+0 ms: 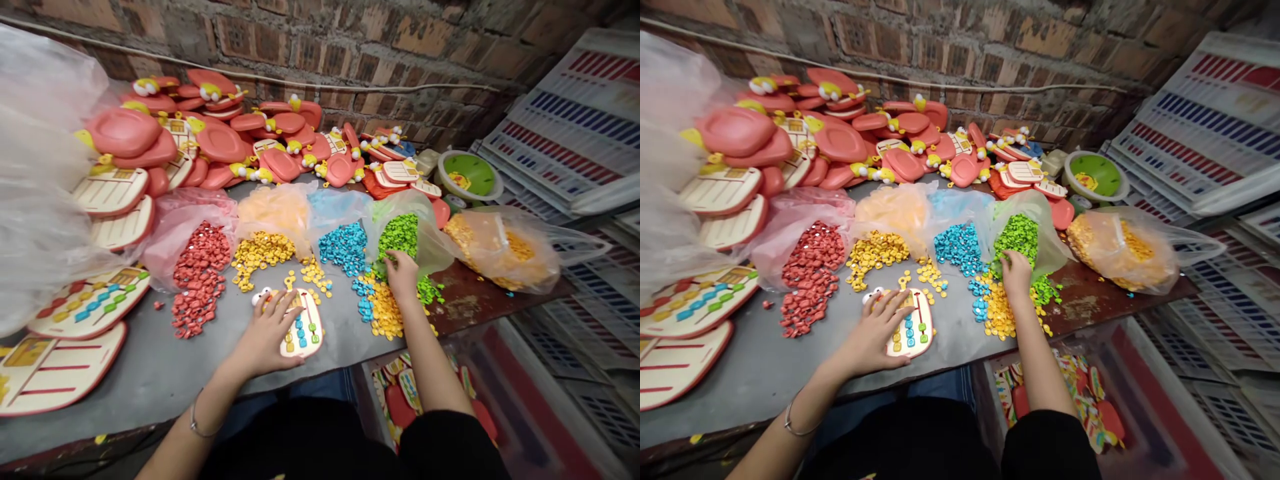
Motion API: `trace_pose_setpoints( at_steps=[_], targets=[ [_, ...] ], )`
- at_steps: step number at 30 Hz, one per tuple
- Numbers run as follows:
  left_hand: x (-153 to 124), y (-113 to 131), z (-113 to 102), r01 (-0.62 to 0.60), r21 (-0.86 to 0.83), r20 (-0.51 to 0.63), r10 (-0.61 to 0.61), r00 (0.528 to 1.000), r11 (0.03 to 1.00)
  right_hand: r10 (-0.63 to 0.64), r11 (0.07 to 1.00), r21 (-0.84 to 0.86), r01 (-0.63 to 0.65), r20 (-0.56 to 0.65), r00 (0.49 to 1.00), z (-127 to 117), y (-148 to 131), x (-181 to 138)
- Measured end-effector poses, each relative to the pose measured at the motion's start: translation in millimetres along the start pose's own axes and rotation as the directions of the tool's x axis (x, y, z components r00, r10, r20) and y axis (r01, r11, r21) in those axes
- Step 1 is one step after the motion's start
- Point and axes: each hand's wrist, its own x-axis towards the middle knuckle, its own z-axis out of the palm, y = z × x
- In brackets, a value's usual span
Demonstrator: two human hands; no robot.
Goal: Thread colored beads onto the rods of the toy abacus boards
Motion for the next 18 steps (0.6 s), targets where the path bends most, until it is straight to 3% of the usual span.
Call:
trace_pose_setpoints(
  at_steps=[2, 4, 7, 9, 13, 18],
  targets=[
    [0.2, 0.3, -0.5, 0.006, -0.009, 0.009, -0.006, 1.000, 1.000, -0.002, 0.986, 0.168, 0.019, -0.100, 0.995, -5.6, -27.7, -12.3],
    [0.3, 0.6, -1.0, 0.011, -0.016, 0.012, -0.011, 1.000, 1.000, -0.008, 0.934, 0.357, 0.036, -0.079, 0.997, -7.6, -63.5, -27.7],
    [-0.1, 1.1, -1.6, 0.012, -0.025, 0.011, -0.012, 1.000, 1.000, -0.106, 0.831, 0.556, 0.020, 0.123, 0.987, 0.3, -116.2, -49.1],
    [-0.4, 1.6, -2.0, 0.011, -0.028, 0.005, -0.011, 1.000, 1.000, -0.243, 0.803, 0.594, 0.055, 0.242, 0.939, 12.3, -140.3, -57.5],
    [-0.5, 2.3, -2.4, 0.007, -0.024, -0.006, -0.007, 1.000, 1.000, -0.446, 0.816, 0.530, 0.229, 0.326, 0.834, 40.5, -154.4, -62.4],
    [-0.3, 1.9, -1.7, 0.005, -0.029, -0.002, -0.005, 1.000, 1.000, -0.522, 0.826, 0.420, 0.375, 0.322, 0.790, 51.8, -146.6, -68.9]
  ],
)
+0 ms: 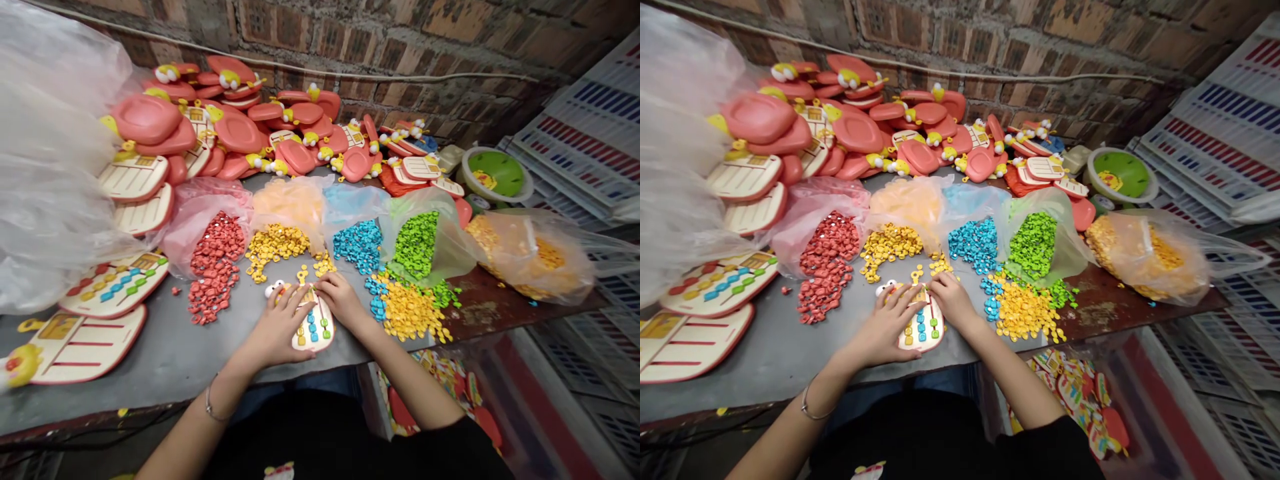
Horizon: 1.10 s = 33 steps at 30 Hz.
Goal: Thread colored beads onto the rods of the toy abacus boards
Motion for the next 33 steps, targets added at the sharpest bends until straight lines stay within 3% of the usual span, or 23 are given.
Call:
trace_pose_setpoints(
  at_steps=[4, 7, 11, 17, 19, 23, 26, 29, 33],
  targets=[
    [0.0, -0.4, 1.0, -0.007, 0.004, -0.006, 0.007, 1.000, 1.000, -0.052, 0.998, -0.017, 0.054, 0.119, 0.992, -15.5, -7.6, -9.0],
    [-0.2, -0.4, 0.9, -0.001, 0.008, -0.004, 0.001, 1.000, 1.000, -0.036, 0.990, 0.143, 0.006, 0.205, 0.978, -32.5, -13.4, -9.0],
    [-0.4, -0.5, 0.2, 0.002, -0.001, 0.003, -0.002, 1.000, 1.000, 0.119, 0.956, 0.254, -0.147, 0.122, 0.985, -37.2, -13.1, 1.5],
    [0.3, -0.9, -0.1, -0.005, 0.006, 0.010, 0.005, 1.000, 1.000, 0.016, 0.994, -0.110, 0.003, 0.165, 0.986, -10.9, -7.7, 13.6],
    [0.2, -0.8, -0.1, -0.008, 0.002, 0.005, 0.008, 1.000, 1.000, -0.013, 0.987, -0.158, 0.038, 0.151, 0.988, -7.9, -8.6, 10.5],
    [-0.3, -0.6, -0.2, -0.010, -0.007, -0.005, 0.010, 1.000, 1.000, -0.068, 0.996, 0.064, 0.057, 0.186, 0.980, -21.4, -9.5, -2.6],
    [-0.6, -0.7, -0.1, -0.005, -0.016, -0.005, 0.005, 1.000, 1.000, 0.022, 0.973, 0.224, -0.055, 0.147, 0.989, -35.9, -2.3, -7.7],
    [-0.5, -1.1, 0.1, -0.004, -0.018, -0.008, 0.003, 1.000, 1.000, 0.167, 0.979, 0.117, -0.165, 0.001, 0.986, -37.8, 11.2, -1.8],
    [-0.1, -1.5, 0.0, -0.009, -0.013, -0.004, 0.009, 1.000, 1.000, 0.117, 0.987, -0.111, -0.112, 0.042, 0.992, -21.6, 24.0, 14.9]
  ],
)
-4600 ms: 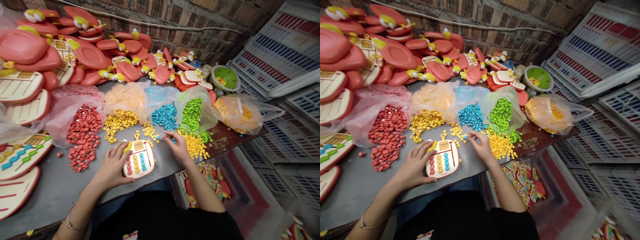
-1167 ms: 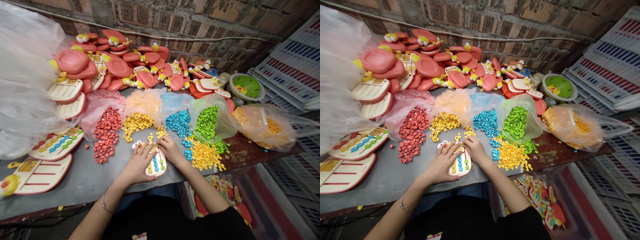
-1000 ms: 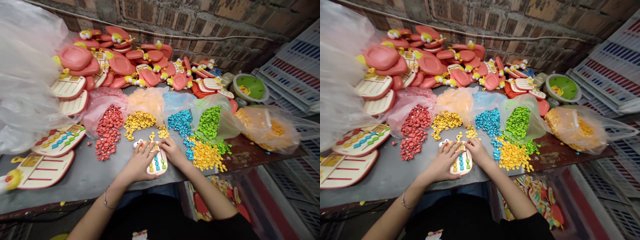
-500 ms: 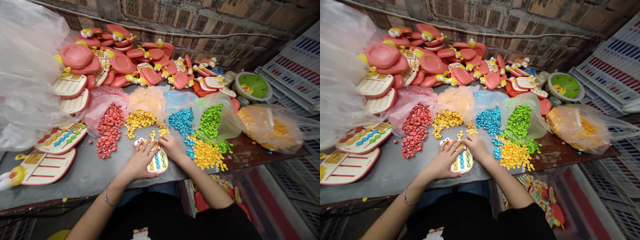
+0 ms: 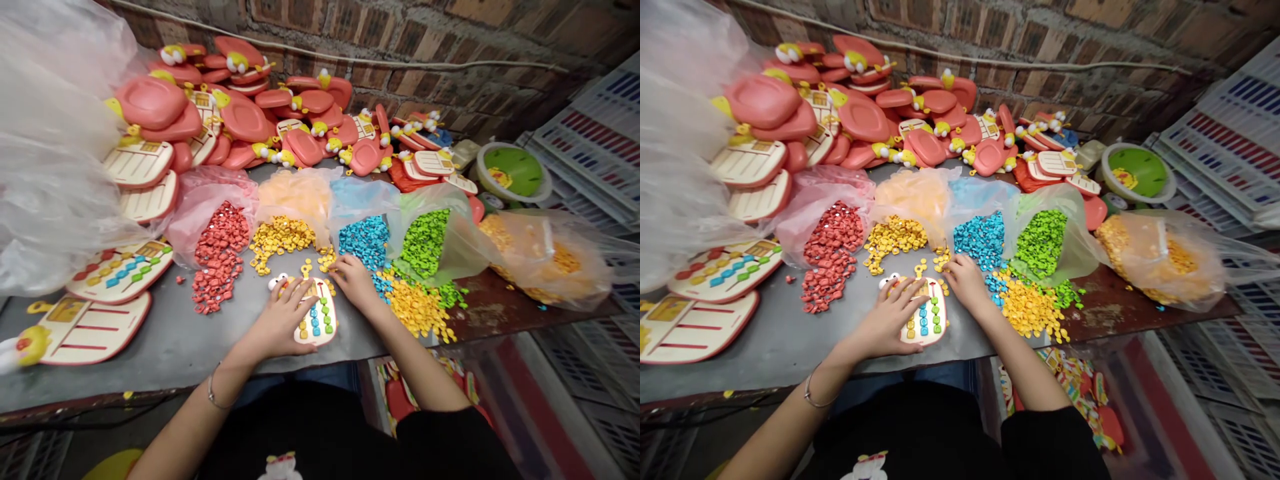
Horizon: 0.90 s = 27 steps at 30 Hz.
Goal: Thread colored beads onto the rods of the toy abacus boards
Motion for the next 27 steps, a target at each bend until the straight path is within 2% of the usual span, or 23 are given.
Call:
trace_pose_setpoints(
  at_steps=[3, 6, 16, 27],
  targets=[
    [0.3, 0.3, -1.1, -0.001, 0.004, 0.006, 0.001, 1.000, 1.000, -0.042, 0.987, -0.153, 0.048, 0.043, 0.998, 10.6, -2.3, 8.4],
    [0.6, 1.0, -2.4, -0.004, -0.001, 0.007, 0.004, 1.000, 1.000, -0.067, 0.972, -0.221, 0.076, 0.051, 0.996, 14.2, -5.7, 8.7],
    [-0.9, -0.7, 1.6, -0.007, -0.017, 0.003, 0.007, 1.000, 1.000, -0.110, 0.991, -0.071, 0.111, 0.018, 0.994, 19.0, 0.2, -0.1],
    [-1.3, 0.4, 0.5, -0.003, -0.026, -0.001, 0.003, 1.000, 1.000, -0.146, 0.986, -0.076, 0.151, 0.059, 0.988, 14.5, 3.6, 1.6]
  ],
)
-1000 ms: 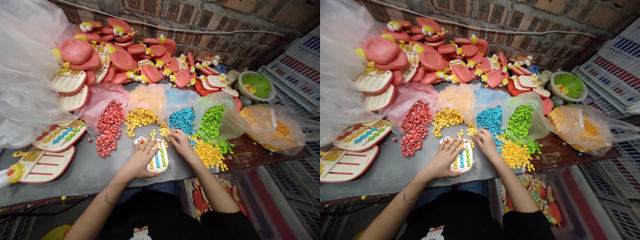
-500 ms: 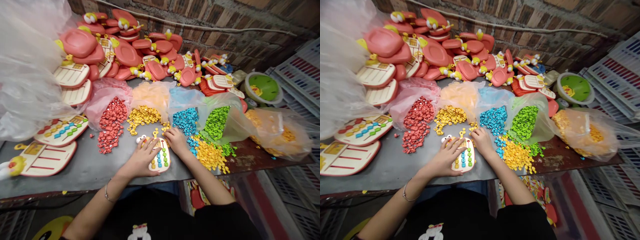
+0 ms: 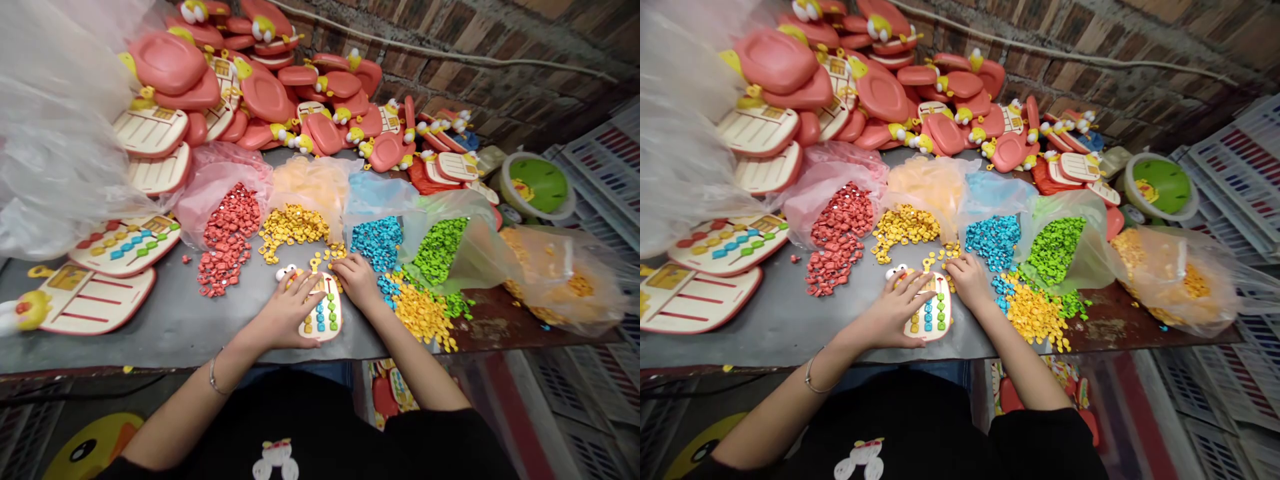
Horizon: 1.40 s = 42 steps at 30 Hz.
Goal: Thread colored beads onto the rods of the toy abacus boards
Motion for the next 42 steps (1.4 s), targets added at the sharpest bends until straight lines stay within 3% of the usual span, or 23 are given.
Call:
trace_pose_setpoints(
  at_steps=[9, 17, 22, 26, 29, 33, 37, 39, 42],
  targets=[
    [-0.7, -0.3, 1.0, -0.001, -0.017, -0.025, 0.001, 1.000, 1.000, -0.025, 0.969, 0.245, 0.026, -0.004, 1.000, -13.1, -9.0, -8.8],
    [-0.6, -1.7, 3.2, -0.005, -0.021, -0.011, 0.005, 1.000, 1.000, -0.146, 0.942, 0.312, 0.123, 0.052, 0.988, -14.1, -12.5, 0.4],
    [-1.2, -1.4, 2.4, -0.003, -0.022, -0.013, 0.003, 1.000, 1.000, -0.167, 0.928, 0.358, 0.105, 0.148, 0.975, -20.4, -13.6, 9.4],
    [-1.0, -1.0, 2.1, 0.001, -0.027, -0.012, -0.002, 1.000, 1.000, -0.143, 0.915, 0.403, 0.016, 0.287, 0.947, -26.3, -11.0, 23.3],
    [-0.3, -1.2, 2.3, 0.004, -0.035, -0.021, -0.004, 1.000, 0.999, -0.075, 0.902, 0.411, -0.134, 0.454, 0.888, -29.5, -5.3, 40.5],
    [0.5, -1.7, 2.6, -0.007, -0.049, -0.030, 0.005, 1.000, 0.999, 0.016, 0.860, 0.356, -0.365, 0.696, 0.717, -30.2, -0.2, 66.8],
    [2.2, -2.0, 1.8, 0.004, -0.085, -0.027, -0.006, 1.000, 0.996, -0.028, 0.895, 0.279, -0.348, 0.813, 0.581, -24.9, -1.6, 87.2],
    [3.2, -2.3, 1.4, 0.013, -0.098, -0.020, -0.015, 1.000, 0.995, -0.049, 0.913, 0.263, -0.313, 0.831, 0.555, -22.9, -2.7, 91.9],
    [3.8, -2.8, 1.9, 0.009, -0.101, -0.021, -0.011, 1.000, 0.995, -0.049, 0.925, 0.253, -0.283, 0.819, 0.571, -24.7, -3.3, 89.9]
  ],
)
